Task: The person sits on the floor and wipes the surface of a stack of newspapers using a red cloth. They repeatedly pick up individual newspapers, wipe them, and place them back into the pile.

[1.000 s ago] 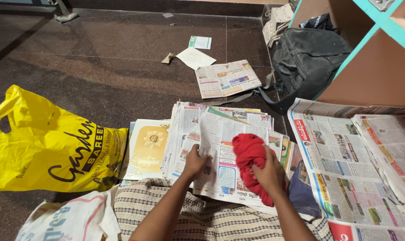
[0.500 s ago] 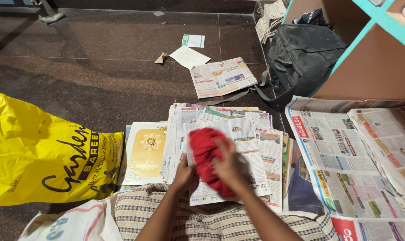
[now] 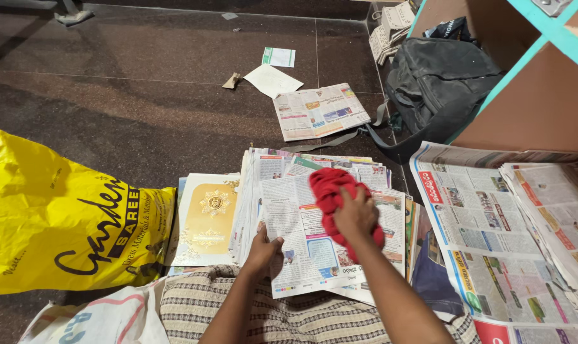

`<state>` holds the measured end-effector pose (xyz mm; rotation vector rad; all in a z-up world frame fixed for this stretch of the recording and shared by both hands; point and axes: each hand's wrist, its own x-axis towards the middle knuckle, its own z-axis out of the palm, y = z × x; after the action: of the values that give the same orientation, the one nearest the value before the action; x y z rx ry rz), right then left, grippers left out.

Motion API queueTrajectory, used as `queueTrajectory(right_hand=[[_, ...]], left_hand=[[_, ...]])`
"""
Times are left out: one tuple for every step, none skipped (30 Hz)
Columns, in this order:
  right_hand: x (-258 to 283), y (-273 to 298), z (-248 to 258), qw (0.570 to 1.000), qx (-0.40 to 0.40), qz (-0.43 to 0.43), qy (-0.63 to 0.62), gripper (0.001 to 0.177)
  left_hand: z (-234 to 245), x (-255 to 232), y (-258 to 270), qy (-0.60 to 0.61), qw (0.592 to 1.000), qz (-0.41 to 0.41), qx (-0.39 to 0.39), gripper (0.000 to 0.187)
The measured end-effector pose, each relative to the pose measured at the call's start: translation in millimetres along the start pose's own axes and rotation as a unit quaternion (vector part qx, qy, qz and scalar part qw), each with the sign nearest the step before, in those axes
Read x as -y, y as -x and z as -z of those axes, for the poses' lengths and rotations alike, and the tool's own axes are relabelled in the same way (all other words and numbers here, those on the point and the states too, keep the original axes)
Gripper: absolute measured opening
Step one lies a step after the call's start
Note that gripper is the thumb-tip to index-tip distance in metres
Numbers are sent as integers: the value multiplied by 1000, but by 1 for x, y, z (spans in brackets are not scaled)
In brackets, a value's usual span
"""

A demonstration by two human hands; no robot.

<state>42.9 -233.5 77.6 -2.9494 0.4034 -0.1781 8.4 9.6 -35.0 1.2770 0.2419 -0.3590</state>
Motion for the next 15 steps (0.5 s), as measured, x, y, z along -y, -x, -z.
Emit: queueTrajectory(right_hand=[[-7,-6,4,1000,-5,-21,-2,67],[-7,-9,6,999,-10,-41,-6,68],[-4,-9,8,999,1,-45,-1,68],[0,-8,10,999,11,-50,4,68],[6,-5,13,998,21,-54,9,68],[14,-3,14,998,49,-36,-2,69],[26,-1,12,997,77,-19,-13,69],[37,4,9,994,106,-1,-22,70],[54,10,2,992,104,69,-34,72],[69,15,-4,984,102,139,-41,73],[85,21,-11,977,109,176,-57,72],[100,27,-18,967,118,214,-75,71],[107,29,-21,969,106,207,-79,70],[116,29,-25,972,93,200,-86,68],[121,28,-27,973,80,193,-94,67]], left_hand=[[-1,-2,2,21,1000,2,4,49],[-2,-4,2,10,1000,7,-3,50],[-4,-4,3,0,1000,12,-10,50],[-4,-5,2,-11,1000,17,-16,51],[-2,-5,1,-22,1000,9,-17,52],[-2,-3,-1,-32,999,1,-16,53],[-1,-1,-4,-42,999,-6,-16,54],[-1,2,-7,-35,999,-7,-19,54],[3,4,-11,-28,999,-9,-21,55],[3,8,-13,-16,1000,-9,-24,55],[4,11,-14,-7,1000,3,-9,48],[8,12,-14,0,1000,14,4,42],[8,13,-13,7,1000,25,17,37],[8,12,-12,14,999,42,2,38],[6,12,-11,22,998,59,-13,40]])
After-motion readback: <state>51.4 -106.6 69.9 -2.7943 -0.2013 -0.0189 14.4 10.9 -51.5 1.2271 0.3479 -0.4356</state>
